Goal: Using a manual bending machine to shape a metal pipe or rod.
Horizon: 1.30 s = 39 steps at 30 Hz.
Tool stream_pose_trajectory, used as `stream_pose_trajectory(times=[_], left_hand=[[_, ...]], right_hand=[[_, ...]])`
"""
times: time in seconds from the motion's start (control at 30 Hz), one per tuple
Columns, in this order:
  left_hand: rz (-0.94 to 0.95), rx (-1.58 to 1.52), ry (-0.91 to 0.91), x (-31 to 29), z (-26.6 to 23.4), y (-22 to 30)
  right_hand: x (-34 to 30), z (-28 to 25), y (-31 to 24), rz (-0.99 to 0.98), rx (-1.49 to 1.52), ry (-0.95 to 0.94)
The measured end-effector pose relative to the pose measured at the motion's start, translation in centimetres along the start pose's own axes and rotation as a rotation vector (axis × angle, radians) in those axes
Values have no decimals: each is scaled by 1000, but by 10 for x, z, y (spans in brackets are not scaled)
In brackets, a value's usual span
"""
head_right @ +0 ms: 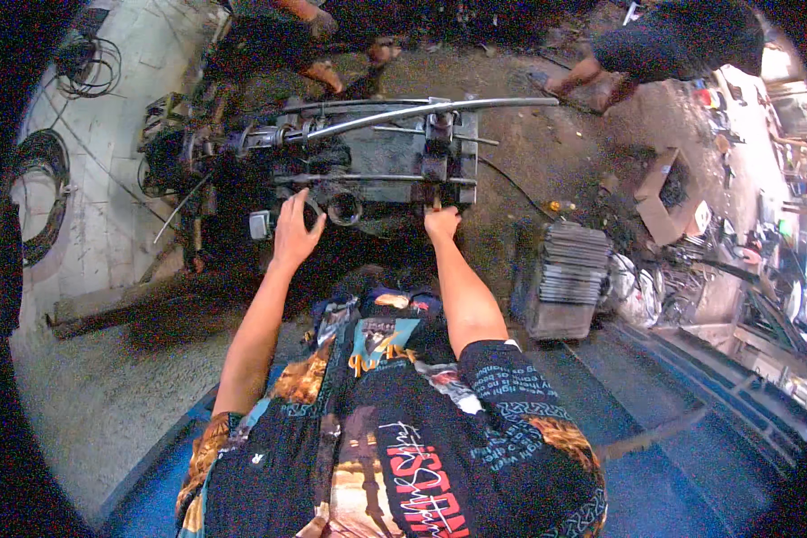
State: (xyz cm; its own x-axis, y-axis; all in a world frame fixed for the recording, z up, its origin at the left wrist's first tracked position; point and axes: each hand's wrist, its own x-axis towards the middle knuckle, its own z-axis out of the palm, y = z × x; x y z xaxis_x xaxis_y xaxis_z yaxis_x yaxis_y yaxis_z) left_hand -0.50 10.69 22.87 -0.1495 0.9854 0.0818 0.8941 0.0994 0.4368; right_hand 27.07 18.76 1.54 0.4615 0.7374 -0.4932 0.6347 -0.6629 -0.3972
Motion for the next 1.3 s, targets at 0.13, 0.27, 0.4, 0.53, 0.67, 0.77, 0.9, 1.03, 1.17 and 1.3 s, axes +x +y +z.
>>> stream_pose_trajectory(times=[0.13, 0.27, 0.4, 0.53, 0.67, 0.77, 0.9, 1.03, 1.17, 1.3], left_hand=[[-26, 19, -32, -9, 0, 11], [-65, 61, -42, -16, -2, 13], [-79, 34, 25, -17, 2, 9], [-129, -28, 29, -14, 8, 0], [-114, -30, 46, -2, 9, -1], [-67, -21, 66, 5, 10, -4], [-39, -53, 63, 8, 2, -11], [-68, -84, 48, 6, -10, -33], [-67, -109, 93, 1, -19, -54], [-40, -69, 120, 1, -19, -61]], right_hand=[[1, 4, -7, 61, 121, -106], [-10, -15, -9, -146, 67, -223], [-6, -33, 4, -160, 38, -622], [-69, -91, -53, -485, 11, -465], [-89, -90, -121, -676, 212, -344], [-86, -77, -160, -702, 88, -279], [-77, -60, -186, -708, -63, -265], [-82, -42, -187, -694, -9, -81], [-105, -59, -180, -701, -173, -225], [-99, -58, -184, -723, -223, -253]])
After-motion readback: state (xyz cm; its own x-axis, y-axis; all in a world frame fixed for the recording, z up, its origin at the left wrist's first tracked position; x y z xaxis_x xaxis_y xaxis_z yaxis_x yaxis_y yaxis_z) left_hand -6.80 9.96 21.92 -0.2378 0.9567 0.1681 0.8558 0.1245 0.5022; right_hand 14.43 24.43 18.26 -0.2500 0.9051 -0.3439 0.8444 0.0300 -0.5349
